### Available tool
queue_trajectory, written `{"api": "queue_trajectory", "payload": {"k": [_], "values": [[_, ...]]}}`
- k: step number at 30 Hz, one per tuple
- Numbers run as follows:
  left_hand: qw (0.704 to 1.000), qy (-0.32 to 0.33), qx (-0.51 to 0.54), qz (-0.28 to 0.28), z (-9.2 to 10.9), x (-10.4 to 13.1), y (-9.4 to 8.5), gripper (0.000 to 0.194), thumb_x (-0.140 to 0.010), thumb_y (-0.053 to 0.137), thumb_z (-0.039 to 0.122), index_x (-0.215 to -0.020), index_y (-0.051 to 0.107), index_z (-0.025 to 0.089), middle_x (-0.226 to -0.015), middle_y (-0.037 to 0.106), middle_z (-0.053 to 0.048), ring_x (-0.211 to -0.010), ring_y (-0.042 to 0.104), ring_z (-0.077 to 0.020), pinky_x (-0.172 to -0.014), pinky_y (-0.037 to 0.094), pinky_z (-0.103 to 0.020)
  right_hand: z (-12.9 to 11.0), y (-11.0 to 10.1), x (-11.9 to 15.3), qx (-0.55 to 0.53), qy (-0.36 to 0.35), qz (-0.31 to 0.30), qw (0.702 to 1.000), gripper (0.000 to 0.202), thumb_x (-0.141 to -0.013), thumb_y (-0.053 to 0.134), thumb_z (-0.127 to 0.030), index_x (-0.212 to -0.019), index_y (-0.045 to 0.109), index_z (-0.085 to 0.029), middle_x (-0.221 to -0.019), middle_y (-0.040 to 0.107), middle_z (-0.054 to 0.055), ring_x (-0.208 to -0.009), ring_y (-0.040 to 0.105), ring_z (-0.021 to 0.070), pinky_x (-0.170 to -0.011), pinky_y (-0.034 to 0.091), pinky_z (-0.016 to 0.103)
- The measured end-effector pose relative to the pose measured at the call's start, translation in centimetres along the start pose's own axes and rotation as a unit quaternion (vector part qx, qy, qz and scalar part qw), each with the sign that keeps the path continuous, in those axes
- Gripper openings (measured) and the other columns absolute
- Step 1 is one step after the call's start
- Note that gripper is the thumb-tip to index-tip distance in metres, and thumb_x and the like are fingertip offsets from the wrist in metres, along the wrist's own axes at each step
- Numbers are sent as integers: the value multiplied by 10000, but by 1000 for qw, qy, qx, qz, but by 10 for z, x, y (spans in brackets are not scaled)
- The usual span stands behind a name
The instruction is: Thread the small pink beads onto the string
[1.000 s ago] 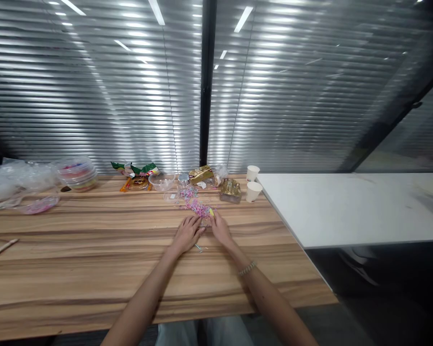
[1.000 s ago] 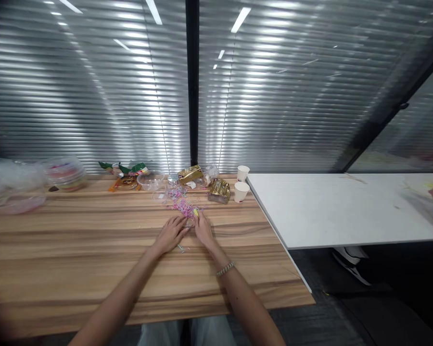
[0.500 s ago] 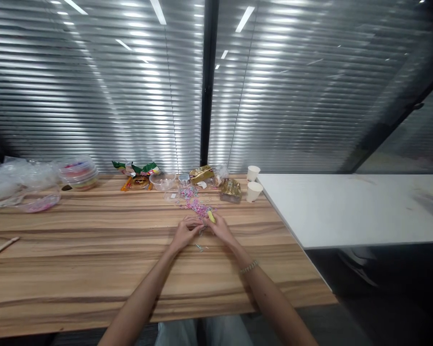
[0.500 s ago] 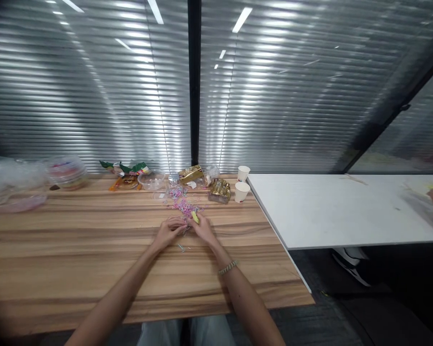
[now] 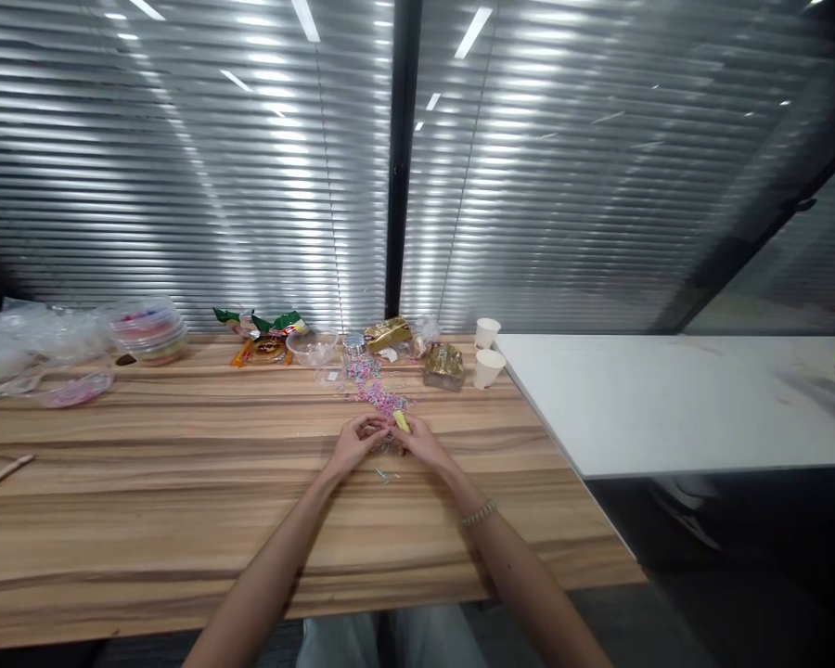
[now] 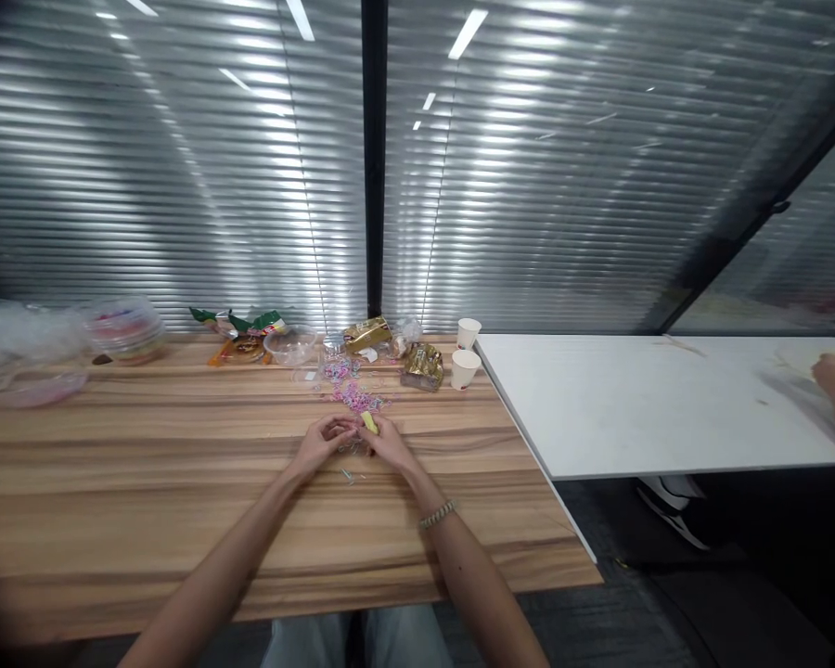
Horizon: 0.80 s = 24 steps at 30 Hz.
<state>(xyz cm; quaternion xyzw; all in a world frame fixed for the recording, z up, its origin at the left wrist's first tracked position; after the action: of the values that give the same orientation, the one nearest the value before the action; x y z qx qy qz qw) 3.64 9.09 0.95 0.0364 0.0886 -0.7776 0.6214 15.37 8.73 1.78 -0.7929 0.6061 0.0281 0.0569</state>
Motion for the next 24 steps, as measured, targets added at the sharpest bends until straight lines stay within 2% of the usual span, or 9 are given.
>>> {"api": "queue_trajectory", "payload": {"k": [6,10,13,15,17,20,24], "values": [[997,-25,26,-61,7,4,14,417,-696,671,373,-1034,570,153,-871,663,-65,-792,603,-164,-761,468,-298,12,-6,-3,1,-3,38,999,252,-735,589,-419,-768,573,-169,-592,532,-26,-459,425,86,-426,356,198],[992,-58,67,-94,9,6,19,328,-744,612,369,-977,563,144,-741,649,-29,-566,530,-100,-582,424,-227,19,-12,-5,-4,5,72,997,295,-743,561,-456,-743,532,-163,-582,511,-29,-475,418,90,-445,341,202],[985,-98,70,-120,4,8,24,301,-711,631,385,-879,591,139,-681,634,-12,-452,451,-67,-461,344,-194,13,-20,-4,13,-21,117,993,300,-760,545,-459,-739,527,-161,-651,543,-6,-568,468,110,-527,383,214],[984,-117,48,-122,0,10,24,320,-690,643,407,-866,622,141,-643,619,1,-399,396,-50,-411,283,-185,8,-21,-2,27,-44,127,991,295,-761,552,-454,-733,531,-162,-686,554,4,-621,485,121,-576,400,221],[985,-121,16,-122,-1,11,22,347,-679,653,424,-870,662,134,-598,608,4,-382,369,-46,-397,247,-185,6,-16,-2,21,-50,107,993,295,-761,556,-459,-742,534,-165,-686,555,6,-620,488,125,-577,405,224],[989,-94,-28,-108,3,9,17,389,-672,666,430,-908,704,123,-592,634,-19,-433,426,-72,-426,276,-195,9,-1,-2,-9,-35,52,998,311,-763,549,-482,-774,538,-172,-661,550,1,-557,469,117,-519,390,220],[997,-65,-41,-28,1,4,0,384,-666,668,436,-902,723,138,-614,674,-32,-472,495,-107,-454,337,-212,5,12,0,-15,-33,-6,999,311,-746,580,-484,-789,551,-178,-668,548,-6,-540,457,110,-497,380,215]]}}
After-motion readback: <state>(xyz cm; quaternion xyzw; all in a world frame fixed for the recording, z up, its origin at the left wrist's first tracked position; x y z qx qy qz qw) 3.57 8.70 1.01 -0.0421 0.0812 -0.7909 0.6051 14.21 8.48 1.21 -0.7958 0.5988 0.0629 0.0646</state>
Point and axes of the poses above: each hand's wrist, its own x-axis away from the middle knuckle, its own y-axis out of the palm, z = x × y, the point moved 9 cm from there along -x, towards the middle knuckle
